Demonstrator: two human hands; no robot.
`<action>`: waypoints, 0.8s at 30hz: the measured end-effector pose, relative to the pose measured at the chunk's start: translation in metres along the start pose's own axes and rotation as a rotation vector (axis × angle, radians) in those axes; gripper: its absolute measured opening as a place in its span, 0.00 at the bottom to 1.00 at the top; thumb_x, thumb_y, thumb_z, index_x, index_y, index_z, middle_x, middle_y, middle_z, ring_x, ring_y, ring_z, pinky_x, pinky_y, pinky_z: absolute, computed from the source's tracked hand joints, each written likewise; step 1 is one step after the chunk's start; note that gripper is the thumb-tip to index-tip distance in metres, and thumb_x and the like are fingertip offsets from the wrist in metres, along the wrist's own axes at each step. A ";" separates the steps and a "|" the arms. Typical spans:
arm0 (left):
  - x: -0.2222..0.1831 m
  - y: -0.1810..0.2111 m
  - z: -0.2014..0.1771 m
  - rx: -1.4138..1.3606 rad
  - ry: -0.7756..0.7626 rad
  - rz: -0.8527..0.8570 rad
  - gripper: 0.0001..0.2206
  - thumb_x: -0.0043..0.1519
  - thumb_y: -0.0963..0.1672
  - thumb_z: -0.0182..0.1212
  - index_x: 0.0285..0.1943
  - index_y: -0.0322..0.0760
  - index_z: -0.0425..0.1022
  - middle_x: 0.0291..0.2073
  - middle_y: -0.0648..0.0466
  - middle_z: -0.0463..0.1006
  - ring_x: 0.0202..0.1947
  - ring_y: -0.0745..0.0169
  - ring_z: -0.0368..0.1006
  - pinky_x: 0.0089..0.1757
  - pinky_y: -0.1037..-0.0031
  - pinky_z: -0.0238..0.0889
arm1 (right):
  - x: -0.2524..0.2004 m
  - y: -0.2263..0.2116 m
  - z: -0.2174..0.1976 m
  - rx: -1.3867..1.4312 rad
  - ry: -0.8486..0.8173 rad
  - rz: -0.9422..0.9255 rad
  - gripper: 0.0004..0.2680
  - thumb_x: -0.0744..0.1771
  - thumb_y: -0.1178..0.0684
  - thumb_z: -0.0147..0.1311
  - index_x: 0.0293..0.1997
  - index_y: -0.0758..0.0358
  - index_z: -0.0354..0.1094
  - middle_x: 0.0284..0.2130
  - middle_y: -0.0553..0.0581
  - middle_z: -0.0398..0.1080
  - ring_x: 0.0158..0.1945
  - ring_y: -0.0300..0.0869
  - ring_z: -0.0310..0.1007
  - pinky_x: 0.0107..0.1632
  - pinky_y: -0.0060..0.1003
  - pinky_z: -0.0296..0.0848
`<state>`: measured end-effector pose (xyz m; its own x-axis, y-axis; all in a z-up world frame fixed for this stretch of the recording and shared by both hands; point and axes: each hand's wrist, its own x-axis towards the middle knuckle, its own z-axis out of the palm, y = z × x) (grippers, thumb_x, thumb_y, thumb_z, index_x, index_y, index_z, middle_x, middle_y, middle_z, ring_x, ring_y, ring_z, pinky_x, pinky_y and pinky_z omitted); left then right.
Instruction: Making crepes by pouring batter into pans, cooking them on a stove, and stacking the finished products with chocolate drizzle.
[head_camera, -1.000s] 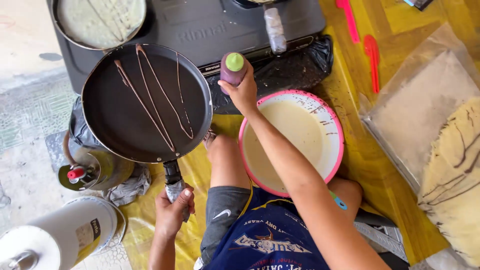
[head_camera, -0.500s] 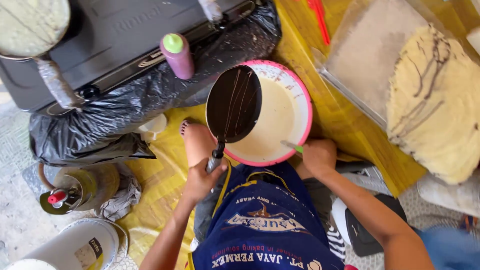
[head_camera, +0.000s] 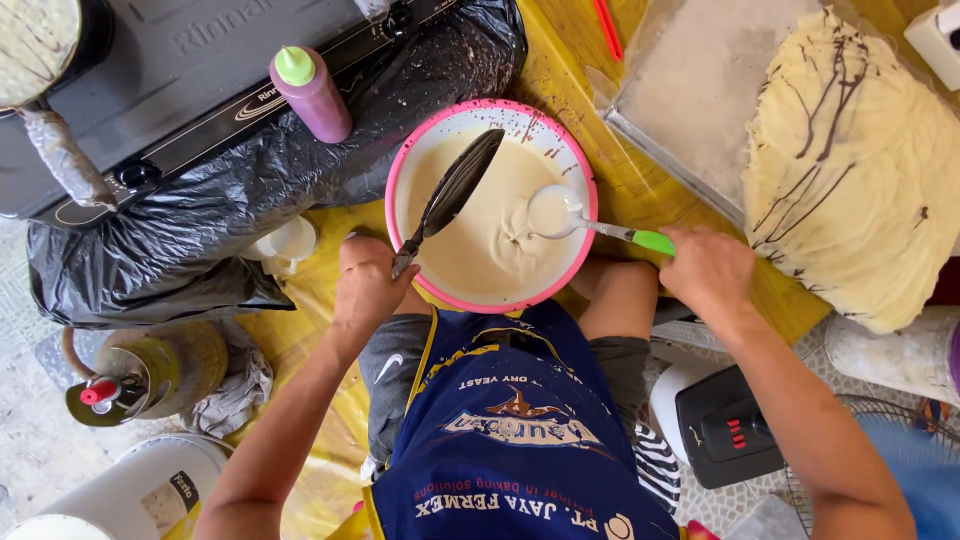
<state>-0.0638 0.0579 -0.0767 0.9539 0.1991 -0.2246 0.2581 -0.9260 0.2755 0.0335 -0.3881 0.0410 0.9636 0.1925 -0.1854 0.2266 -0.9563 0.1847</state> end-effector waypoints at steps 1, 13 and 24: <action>0.000 0.009 -0.018 -0.083 0.008 0.005 0.25 0.59 0.62 0.59 0.34 0.40 0.79 0.27 0.42 0.82 0.37 0.35 0.82 0.43 0.51 0.75 | -0.004 0.000 -0.002 0.045 -0.008 0.046 0.14 0.63 0.46 0.54 0.53 0.39 0.76 0.34 0.55 0.76 0.41 0.58 0.80 0.46 0.52 0.75; 0.034 0.017 -0.001 -1.326 -0.414 -0.392 0.21 0.62 0.52 0.68 0.35 0.25 0.77 0.15 0.43 0.74 0.08 0.59 0.70 0.12 0.72 0.65 | -0.010 -0.067 -0.017 0.012 0.639 -0.123 0.19 0.57 0.51 0.62 0.53 0.36 0.77 0.28 0.48 0.68 0.32 0.45 0.74 0.38 0.38 0.76; 0.009 0.014 0.024 -1.812 -0.461 -0.358 0.22 0.67 0.53 0.61 0.39 0.26 0.71 0.16 0.54 0.64 0.09 0.69 0.63 0.13 0.78 0.60 | 0.016 -0.077 -0.053 -0.011 0.858 -0.112 0.21 0.57 0.52 0.65 0.55 0.36 0.78 0.28 0.47 0.67 0.29 0.43 0.73 0.36 0.35 0.76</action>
<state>-0.0556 0.0394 -0.0970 0.7964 -0.0941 -0.5974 0.5257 0.5960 0.6070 0.0387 -0.3000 0.0747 0.7084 0.3896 0.5885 0.3239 -0.9203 0.2193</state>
